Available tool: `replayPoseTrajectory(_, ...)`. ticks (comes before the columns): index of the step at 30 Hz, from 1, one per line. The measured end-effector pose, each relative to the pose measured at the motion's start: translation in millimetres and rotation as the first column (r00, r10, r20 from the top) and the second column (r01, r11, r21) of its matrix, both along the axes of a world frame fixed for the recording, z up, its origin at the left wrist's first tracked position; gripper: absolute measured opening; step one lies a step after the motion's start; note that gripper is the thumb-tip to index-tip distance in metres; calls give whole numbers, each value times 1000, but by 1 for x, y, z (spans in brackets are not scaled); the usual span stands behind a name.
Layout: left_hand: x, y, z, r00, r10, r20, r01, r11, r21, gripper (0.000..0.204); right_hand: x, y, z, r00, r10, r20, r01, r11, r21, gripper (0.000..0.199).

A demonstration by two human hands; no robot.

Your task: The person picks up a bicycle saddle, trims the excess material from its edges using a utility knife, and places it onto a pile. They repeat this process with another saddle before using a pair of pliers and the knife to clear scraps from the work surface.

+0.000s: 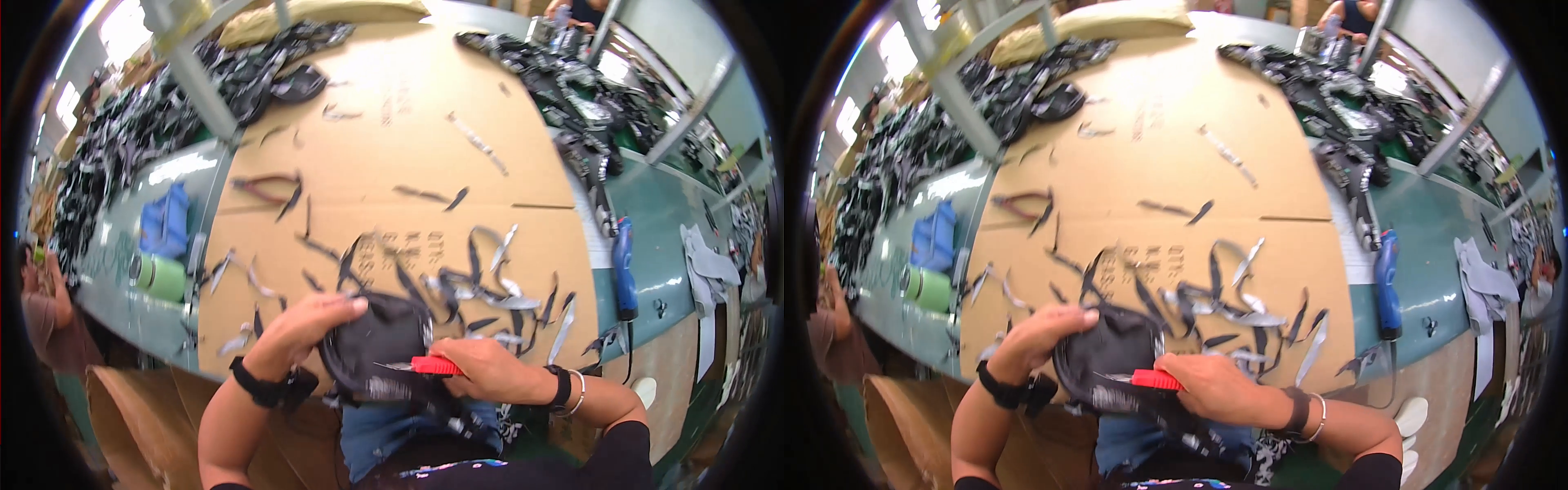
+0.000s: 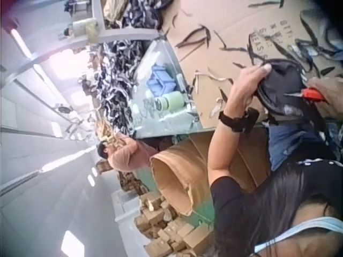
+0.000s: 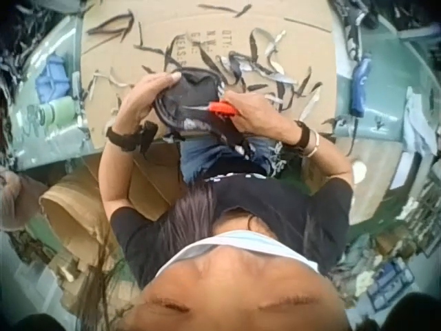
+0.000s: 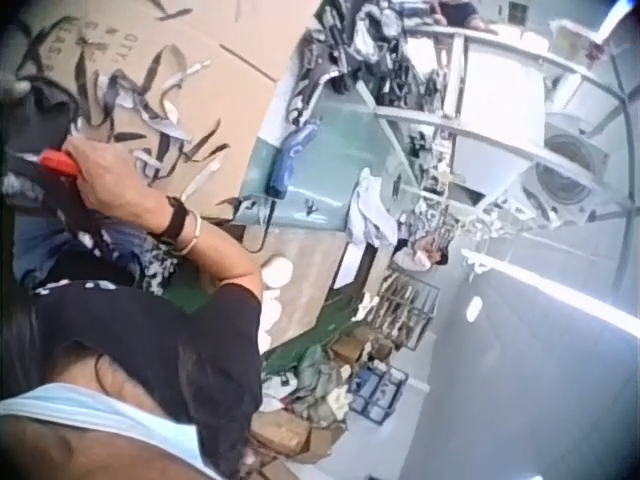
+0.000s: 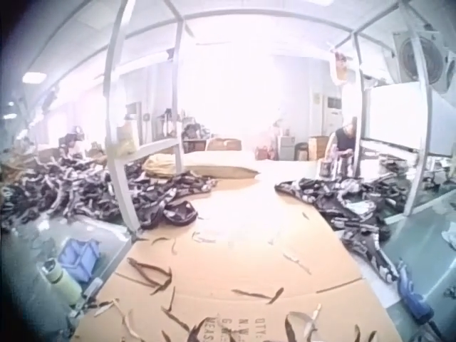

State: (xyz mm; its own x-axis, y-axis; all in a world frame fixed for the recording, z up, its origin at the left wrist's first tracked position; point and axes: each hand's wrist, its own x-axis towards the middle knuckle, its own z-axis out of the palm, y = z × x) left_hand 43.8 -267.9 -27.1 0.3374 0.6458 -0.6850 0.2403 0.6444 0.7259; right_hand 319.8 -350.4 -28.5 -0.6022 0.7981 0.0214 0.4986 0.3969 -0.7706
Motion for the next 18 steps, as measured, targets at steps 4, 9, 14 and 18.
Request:
replayPoseTrajectory(4, 3, 57, 33, 979, 6, 202, -63, 959, 276, 25, 59, 44, 40, 916, -371, -151, 369, 929, -42, 37)
replayPoseTrajectory(9, -32, 234, 27, 844, 187, 502, -337, 914, 226, 18, 193, 139, 38, 579, -793, -188, 806, 591, -14, 33)
replayPoseTrajectory(14, -22, 330, 22, 334, 592, 733, -908, 412, 81, 38, 305, 198, -10, 494, -863, 106, 794, 498, 349, 42)
replayPoseTrajectory(18, 28, 318, -1, 765, 410, 497, -613, 699, 368, 34, 317, 206, -29, 345, -810, 474, 722, 552, 418, 51)
